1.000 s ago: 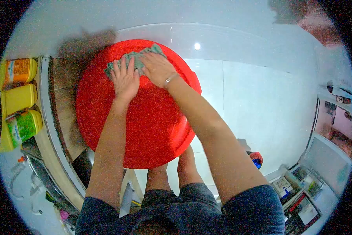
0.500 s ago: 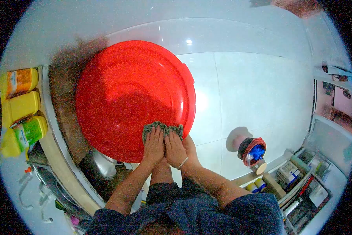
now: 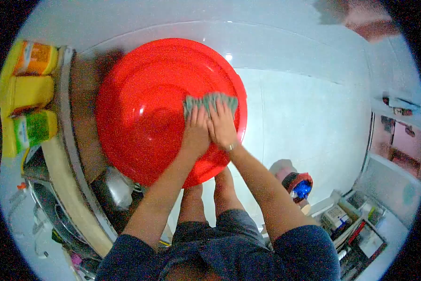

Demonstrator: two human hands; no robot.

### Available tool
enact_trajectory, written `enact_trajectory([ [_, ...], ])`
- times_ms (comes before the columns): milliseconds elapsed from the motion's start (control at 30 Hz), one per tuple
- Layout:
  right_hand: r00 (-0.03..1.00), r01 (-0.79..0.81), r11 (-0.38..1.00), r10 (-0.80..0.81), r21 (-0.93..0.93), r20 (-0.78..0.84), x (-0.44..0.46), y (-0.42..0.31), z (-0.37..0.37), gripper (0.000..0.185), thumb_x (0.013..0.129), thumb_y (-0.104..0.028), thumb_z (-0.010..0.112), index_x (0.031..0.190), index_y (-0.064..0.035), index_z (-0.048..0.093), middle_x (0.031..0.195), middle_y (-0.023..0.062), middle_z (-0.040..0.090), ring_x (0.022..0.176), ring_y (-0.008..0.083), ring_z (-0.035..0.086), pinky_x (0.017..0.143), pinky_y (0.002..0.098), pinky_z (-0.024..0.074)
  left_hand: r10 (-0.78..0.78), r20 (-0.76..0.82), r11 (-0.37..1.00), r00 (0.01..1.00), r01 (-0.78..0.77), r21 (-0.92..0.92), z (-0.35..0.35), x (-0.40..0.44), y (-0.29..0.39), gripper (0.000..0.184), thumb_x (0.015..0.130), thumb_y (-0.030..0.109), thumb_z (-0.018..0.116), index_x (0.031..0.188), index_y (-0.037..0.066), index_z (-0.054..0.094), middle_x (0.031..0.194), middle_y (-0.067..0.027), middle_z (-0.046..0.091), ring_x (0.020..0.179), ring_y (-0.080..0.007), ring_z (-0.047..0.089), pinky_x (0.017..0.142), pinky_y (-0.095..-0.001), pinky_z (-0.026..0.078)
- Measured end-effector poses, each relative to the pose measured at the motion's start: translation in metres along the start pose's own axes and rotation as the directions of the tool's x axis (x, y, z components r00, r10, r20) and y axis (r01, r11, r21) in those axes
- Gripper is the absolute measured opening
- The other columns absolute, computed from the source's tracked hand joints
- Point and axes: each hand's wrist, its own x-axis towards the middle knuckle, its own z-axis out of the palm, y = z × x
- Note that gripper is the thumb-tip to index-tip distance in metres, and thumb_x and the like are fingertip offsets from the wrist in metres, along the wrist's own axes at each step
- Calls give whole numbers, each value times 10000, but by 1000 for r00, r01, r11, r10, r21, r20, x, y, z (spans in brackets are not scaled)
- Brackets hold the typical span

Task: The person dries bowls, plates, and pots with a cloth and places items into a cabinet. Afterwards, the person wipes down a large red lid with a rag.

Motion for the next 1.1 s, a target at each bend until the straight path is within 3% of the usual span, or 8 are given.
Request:
enact_trajectory([
  [100,936,66,989,-16,-134,350,-47,-48,-21,517,762,-289,519,1180,-6,407,1257,190,331,1172,350,290,975,475,212,-51,185,999,981,49,19,-35,-67,10,518,746,223,517,1161,-61,394,1265,-166,337,1203,-324,264,992,-432,204],
  [433,964,224,943,-178,-245,198,21,-53,16,509,756,-292,514,1184,-35,417,1270,139,337,1208,293,252,998,453,184,-159,207,987,965,158,20,-36,-55,-36,503,817,277,448,1199,-40,363,1301,-162,297,1235,-295,208,1024,-428,128],
  [533,906,306,932,-222,-195,361,-19,-81,12,503,763,-258,503,1201,-36,396,1273,130,338,1212,300,245,1001,451,175,-232,274,972,933,230,38,-55,-99,-26,484,833,261,426,1215,-27,349,1313,-146,283,1239,-278,206,1026,-417,129],
  [633,706,406,913,-282,-46,650,-51,-114,21,499,778,-259,473,1219,-42,384,1280,131,334,1212,311,251,1003,446,175,-350,220,935,910,354,24,-68,-156,-27,493,802,241,472,1205,-23,369,1262,-144,354,1202,-268,273,1006,-431,185],
  [733,652,636,771,-524,-18,548,-34,-132,47,496,792,-287,453,1218,-42,383,1282,132,336,1209,310,264,1006,447,175,-414,191,910,890,402,100,-83,-179,-51,488,824,234,437,1225,-26,341,1320,-143,276,1234,-292,223,1010,-448,169],
  [800,701,553,829,-515,82,494,5,-151,65,485,813,-312,420,1220,-51,382,1279,135,343,1206,300,274,1008,447,170,-480,80,875,874,471,110,-93,-157,-81,464,827,207,422,1219,-29,348,1328,-156,258,1241,-299,212,1008,-449,167],
  [1000,751,661,736,-643,-147,153,139,-197,110,456,810,-345,412,1201,-111,429,1245,92,400,1199,278,276,1006,431,170,-593,-150,766,791,612,197,-121,-79,-176,411,839,168,377,1203,-22,372,1302,-160,296,1235,-306,220,1003,-449,176],
  [1100,768,635,768,-614,-86,181,140,-213,114,390,774,-270,478,1115,-81,496,1199,106,425,1165,290,306,983,440,204,-605,-189,759,773,632,156,-120,-92,-177,407,832,158,382,1195,-28,383,1292,-154,311,1232,-306,225,1005,-450,171],
])
